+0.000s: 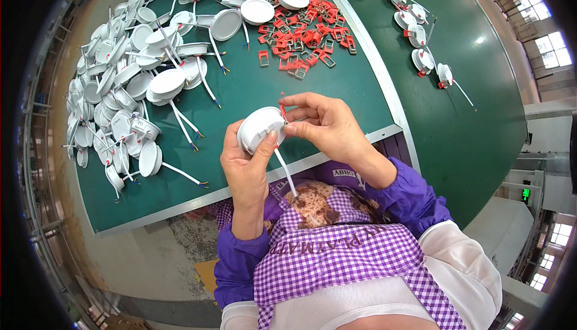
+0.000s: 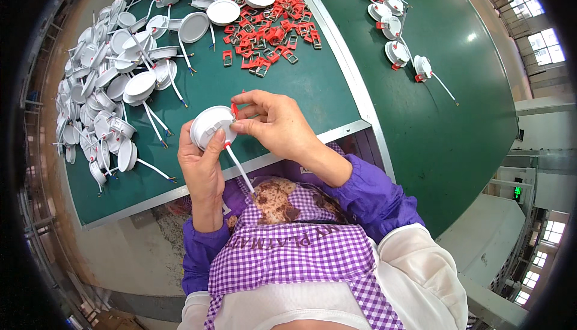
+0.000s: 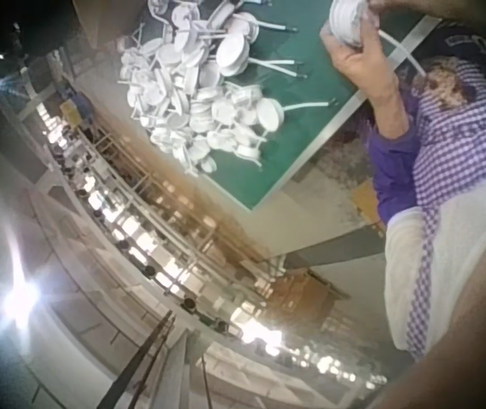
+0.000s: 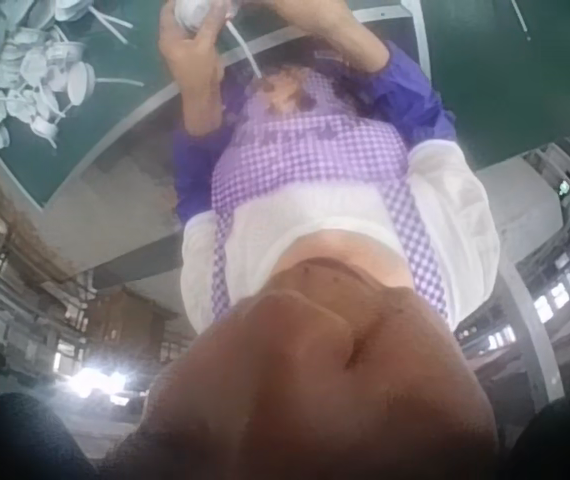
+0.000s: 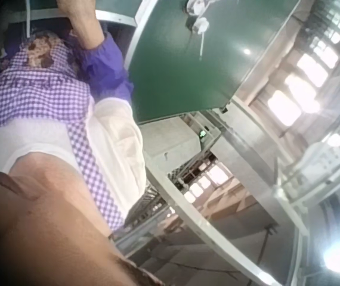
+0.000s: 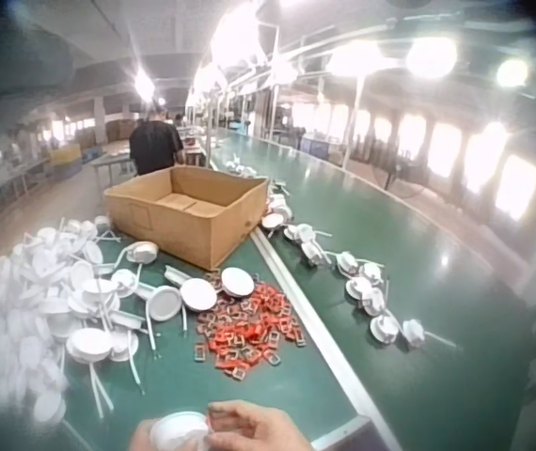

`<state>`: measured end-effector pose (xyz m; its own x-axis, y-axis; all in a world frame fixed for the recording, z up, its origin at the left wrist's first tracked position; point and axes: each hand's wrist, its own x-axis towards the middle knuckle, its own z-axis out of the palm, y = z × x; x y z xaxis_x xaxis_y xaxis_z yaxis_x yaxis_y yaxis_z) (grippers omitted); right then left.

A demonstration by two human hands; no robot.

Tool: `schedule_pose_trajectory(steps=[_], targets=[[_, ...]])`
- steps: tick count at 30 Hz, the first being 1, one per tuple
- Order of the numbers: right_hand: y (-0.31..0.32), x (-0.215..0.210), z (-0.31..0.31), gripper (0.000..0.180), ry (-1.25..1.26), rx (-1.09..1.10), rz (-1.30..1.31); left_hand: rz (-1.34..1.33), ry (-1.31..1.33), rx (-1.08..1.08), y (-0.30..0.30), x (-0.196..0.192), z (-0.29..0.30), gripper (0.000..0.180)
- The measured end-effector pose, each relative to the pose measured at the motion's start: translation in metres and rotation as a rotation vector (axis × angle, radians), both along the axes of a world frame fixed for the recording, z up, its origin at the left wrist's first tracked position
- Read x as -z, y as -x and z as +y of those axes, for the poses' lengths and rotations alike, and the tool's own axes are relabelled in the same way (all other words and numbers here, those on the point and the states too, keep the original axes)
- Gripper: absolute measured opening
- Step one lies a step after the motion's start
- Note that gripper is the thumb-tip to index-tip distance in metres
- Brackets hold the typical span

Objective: Attaching red plastic clips to circular white electronic fixture components.

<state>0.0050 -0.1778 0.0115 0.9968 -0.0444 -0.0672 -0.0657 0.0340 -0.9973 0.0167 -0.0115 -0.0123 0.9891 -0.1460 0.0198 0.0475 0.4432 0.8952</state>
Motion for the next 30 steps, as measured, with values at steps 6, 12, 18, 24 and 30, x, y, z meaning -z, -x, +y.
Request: schedule_pose_trajectory(steps=[6, 12, 18, 24, 30], targets=[[0.005, 0.004, -0.002, 0.040, -0.032, -0.017, 0.175, 0.104, 0.013, 0.086, 0.000, 0.002, 0.003, 0.032], [-0.036, 0.029, -0.037, 0.026, 0.771, 0.154, -0.154, 0.311, 0.023, 0.200, -0.023, -0.005, 0.020, 0.051], [-0.061, 0.044, -0.038, 0.014, 1.285, 0.096, -0.322, 0.295, -0.006, 0.341, -0.022, 0.007, 0.035, 0.053], [-0.050, 0.016, -0.031, 0.017, 1.116, 0.009, -0.201, 0.402, 0.246, 0.436, -0.025, 0.028, 0.046, 0.042], [-0.018, -0.009, 0.010, 0.016, 0.325, 0.076, -0.148, 0.612, 0.496, 0.346, -0.015, 0.023, 0.021, 0.045]])
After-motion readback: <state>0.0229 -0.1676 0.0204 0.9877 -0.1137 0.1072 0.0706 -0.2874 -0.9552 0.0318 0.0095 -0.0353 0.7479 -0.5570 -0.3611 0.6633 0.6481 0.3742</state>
